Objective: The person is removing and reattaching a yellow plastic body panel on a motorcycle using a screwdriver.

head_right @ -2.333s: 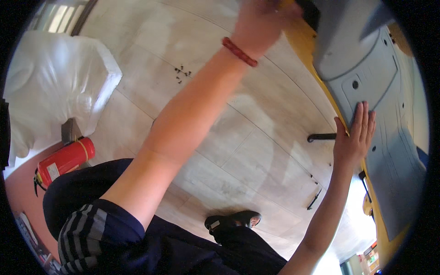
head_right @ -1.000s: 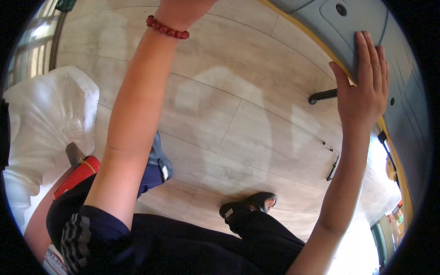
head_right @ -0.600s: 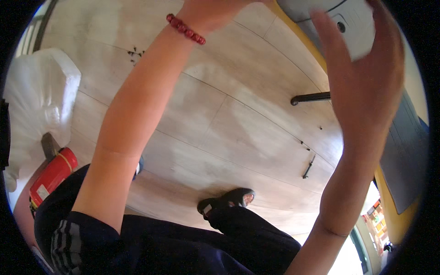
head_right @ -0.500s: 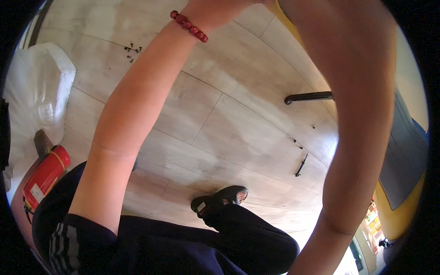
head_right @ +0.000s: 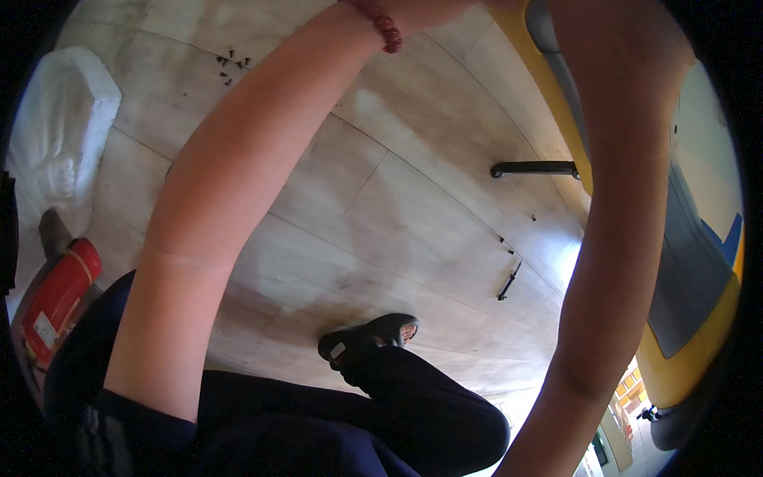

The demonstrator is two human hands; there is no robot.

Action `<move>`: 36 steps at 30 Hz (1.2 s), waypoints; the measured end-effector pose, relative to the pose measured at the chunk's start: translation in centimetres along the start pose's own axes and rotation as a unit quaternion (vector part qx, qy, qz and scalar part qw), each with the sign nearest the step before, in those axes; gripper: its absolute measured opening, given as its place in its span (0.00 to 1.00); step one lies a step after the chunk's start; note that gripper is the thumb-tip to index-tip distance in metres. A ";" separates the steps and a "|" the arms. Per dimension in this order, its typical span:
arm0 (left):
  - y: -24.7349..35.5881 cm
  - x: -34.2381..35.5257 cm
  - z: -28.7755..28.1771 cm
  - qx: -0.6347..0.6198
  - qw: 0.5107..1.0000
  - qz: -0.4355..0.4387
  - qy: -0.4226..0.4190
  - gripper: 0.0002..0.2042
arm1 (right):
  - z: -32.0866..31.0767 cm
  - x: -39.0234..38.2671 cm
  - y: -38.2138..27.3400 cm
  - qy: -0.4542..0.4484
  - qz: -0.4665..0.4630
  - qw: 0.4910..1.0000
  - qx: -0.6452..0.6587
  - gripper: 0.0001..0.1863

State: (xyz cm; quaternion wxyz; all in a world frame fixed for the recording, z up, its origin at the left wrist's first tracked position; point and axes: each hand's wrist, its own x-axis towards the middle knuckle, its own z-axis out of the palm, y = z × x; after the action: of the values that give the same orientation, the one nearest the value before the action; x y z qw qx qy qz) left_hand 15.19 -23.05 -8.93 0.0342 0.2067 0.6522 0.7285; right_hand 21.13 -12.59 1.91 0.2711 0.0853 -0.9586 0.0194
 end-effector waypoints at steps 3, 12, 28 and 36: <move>-0.2 -0.3 0.1 0.039 0.994 0.093 0.029 0.52 | 0.2 -0.1 2.6 -0.081 0.035 0.996 0.002 0.33; -2.3 1.5 0.1 0.048 0.989 0.135 0.023 0.52 | 1.9 -6.5 7.8 -0.132 -0.009 0.990 -0.052 0.45; -3.1 2.2 -0.2 0.063 0.989 0.134 -0.018 0.50 | 5.5 -8.2 6.5 0.062 0.068 0.996 0.002 0.40; -2.2 1.6 0.2 0.015 0.995 0.091 -0.037 0.55 | 3.4 -7.9 6.0 0.006 0.050 0.999 -0.014 0.36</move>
State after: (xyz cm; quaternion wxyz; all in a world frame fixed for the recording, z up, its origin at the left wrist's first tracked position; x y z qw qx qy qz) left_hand 13.30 -22.05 -10.63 -0.0117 0.2928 0.6400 0.7103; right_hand 24.90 -5.75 -5.06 0.2764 0.0329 -0.9603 0.0197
